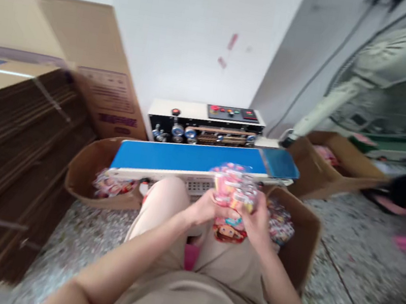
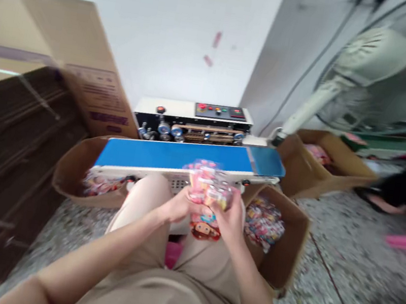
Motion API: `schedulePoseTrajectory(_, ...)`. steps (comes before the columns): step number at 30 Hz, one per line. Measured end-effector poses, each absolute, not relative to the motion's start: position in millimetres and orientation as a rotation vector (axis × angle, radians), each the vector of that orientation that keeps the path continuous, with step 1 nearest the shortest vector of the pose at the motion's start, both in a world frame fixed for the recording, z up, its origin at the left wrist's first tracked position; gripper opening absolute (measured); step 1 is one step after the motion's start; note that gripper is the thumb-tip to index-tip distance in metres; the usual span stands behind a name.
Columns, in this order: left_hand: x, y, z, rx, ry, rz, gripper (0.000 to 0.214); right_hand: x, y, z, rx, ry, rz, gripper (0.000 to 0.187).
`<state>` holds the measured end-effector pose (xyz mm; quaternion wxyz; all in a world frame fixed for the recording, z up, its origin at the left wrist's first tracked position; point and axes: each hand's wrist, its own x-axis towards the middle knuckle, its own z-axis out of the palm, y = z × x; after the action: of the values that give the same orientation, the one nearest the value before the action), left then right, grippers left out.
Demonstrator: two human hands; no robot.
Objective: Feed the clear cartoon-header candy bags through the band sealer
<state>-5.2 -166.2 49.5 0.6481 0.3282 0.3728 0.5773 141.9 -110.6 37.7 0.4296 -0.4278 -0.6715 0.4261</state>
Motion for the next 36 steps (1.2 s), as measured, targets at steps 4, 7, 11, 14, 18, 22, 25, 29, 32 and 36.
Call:
schedulePoseTrajectory(4, -16.6, -124.8, 56.1, 0.702, 0.832, 1.431, 0.049, 133.7, -79.1, 49.5, -0.983, -1.534, 1.115, 0.025)
schedulePoseTrajectory(7, -19.4, -104.6, 57.9, 0.658, 0.850, 1.498, 0.048, 128.8, -65.6, 47.9, -0.995, -1.496, 1.059, 0.023)
schedulePoseTrajectory(11, -18.5, -80.1, 52.7, 0.593, 0.867, 1.516, 0.047, 124.8, -44.7, 40.6, -1.034, -1.429, 0.963, 0.026)
schedulePoseTrajectory(14, -18.5, -60.9, 46.3, 0.541, 0.893, 1.520, 0.051, 127.5, -17.5, 33.1, -1.075, -1.312, 0.874, 0.029)
schedulePoseTrajectory(18, -24.2, -39.9, 37.4, 0.499, 0.955, 1.512, 0.048, 137.3, 42.5, 16.6, -1.164, -1.219, 0.888, 0.036)
schedulePoseTrajectory(22, -34.1, -28.6, 31.2, 0.501, 0.988, 1.505, 0.044, 141.3, 118.3, 0.1, -1.329, -1.315, 0.809, 0.036)
schedulePoseTrajectory(25, -40.6, -23.7, 30.6, 0.491, 1.009, 1.511, 0.044, 133.8, 165.1, -6.6, -1.565, -1.457, 0.635, 0.024)
schedulePoseTrajectory(29, -46.5, -17.8, 33.2, 0.480, 1.018, 1.515, 0.043, 112.3, 199.3, -10.5, -1.785, -1.606, 0.571, 0.015)
schedulePoseTrajectory(32, -49.2, -14.0, 32.3, 0.462, 1.027, 1.515, 0.043, 94.5, 204.2, -12.0, -1.823, -1.745, 0.602, 0.013)
schedulePoseTrajectory(36, -50.9, -10.1, 25.3, 0.437, 1.004, 1.539, 0.048, 81.7, 179.3, -6.8, -1.598, -1.838, 0.577, 0.016)
